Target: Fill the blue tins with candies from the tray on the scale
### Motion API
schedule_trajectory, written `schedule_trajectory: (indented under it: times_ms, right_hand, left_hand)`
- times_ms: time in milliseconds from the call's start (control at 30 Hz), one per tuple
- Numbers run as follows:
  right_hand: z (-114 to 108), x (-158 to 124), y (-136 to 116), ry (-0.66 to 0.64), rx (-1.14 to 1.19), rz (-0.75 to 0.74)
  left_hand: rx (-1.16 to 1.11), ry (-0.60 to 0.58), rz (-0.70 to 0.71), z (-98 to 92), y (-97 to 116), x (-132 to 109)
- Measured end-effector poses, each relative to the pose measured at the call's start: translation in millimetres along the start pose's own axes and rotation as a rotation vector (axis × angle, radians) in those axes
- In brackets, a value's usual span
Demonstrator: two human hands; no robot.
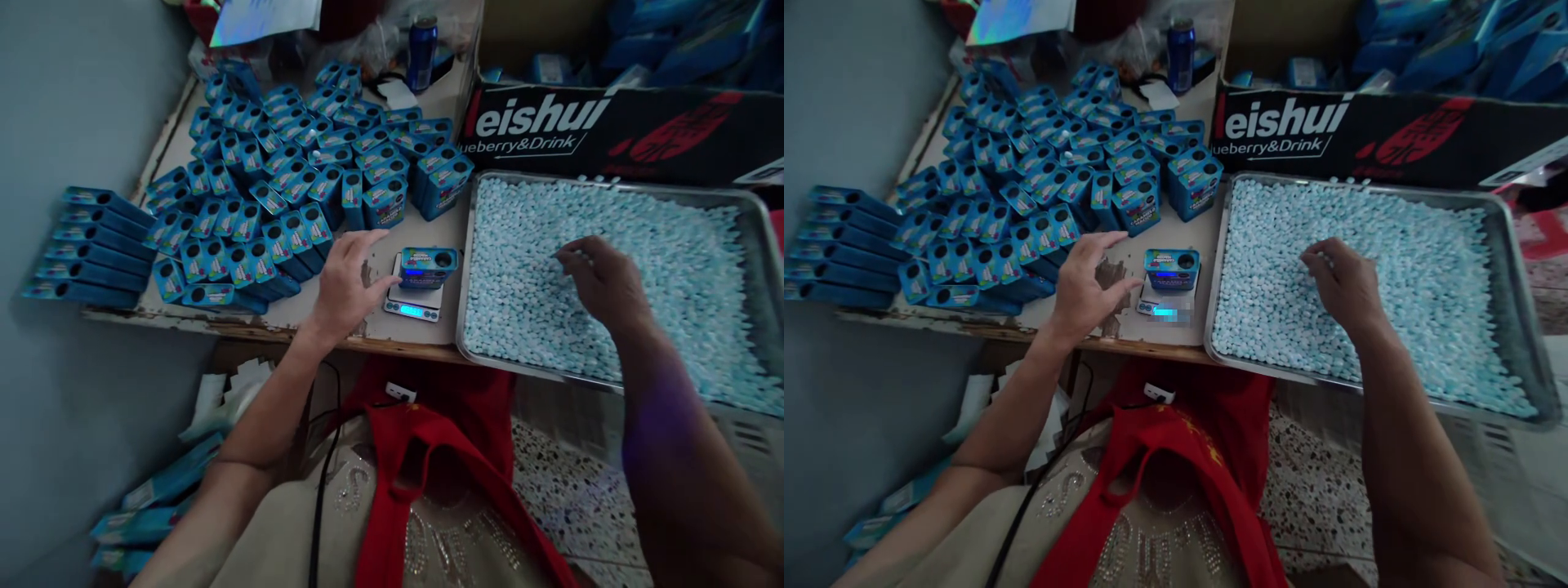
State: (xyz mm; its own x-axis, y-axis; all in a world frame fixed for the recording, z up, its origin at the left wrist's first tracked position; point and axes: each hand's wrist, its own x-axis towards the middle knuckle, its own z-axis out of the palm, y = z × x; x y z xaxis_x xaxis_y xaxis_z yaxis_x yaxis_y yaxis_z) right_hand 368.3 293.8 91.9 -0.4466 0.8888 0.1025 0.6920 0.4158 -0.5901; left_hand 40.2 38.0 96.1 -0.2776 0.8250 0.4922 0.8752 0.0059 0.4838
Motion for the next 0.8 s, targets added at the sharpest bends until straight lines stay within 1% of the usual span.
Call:
schedule_trajectory:
  times_ms: [33,100,233,300,367,433,467,533,567,667,733,800]
  right_hand:
    - [0.2,1.1,-3.4,-0.036,0.015,0.02]
    - [1.9,4.7,-11.7,-0.091,0.185,0.129]
    - [11.1,12.2,-33.1,-0.249,0.708,0.361]
    - [15.8,13.1,-47.8,-0.34,0.902,0.423]
    - [18.1,11.9,-66.5,-0.437,0.992,0.424]
    - [17.8,10.6,-88.4,-0.541,0.995,0.363]
    - [16.9,10.5,-99.7,-0.591,0.96,0.307]
    - [14.7,12.2,-120.9,-0.648,0.798,0.13]
    - [13.7,14.0,-130.0,-0.644,0.675,0.015]
    - [12.9,21.9,-149.1,-0.574,0.285,-0.316]
    - [14.2,27.5,-155.3,-0.55,0.129,-0.445]
    - [16.2,31.5,-157.8,-0.562,0.067,-0.492]
  left_hand:
    - [-0.015,-0.029,-0.012,4.4,1.4,2.6]
    - [-0.042,-0.073,-0.033,11.2,3.2,6.3]
    - [-0.124,-0.113,-0.088,21.1,3.2,7.7]
    - [-0.168,-0.117,-0.098,24.8,2.0,5.9]
    - [-0.201,-0.113,-0.107,27.3,-0.1,3.3]
    - [-0.222,-0.101,-0.122,28.0,-3.3,1.0]
    - [-0.229,-0.094,-0.13,27.7,-5.1,0.2]
    - [-0.239,-0.084,-0.14,25.6,-8.8,-0.7]
    - [-0.24,-0.081,-0.141,23.9,-10.4,-0.9]
    - [-0.232,-0.072,-0.133,17.5,-14.7,-1.6]
    - [-0.215,-0.074,-0.127,13.5,-18.3,-3.0]
    - [-0.202,-0.09,-0.116,11.0,-23.1,-5.1]
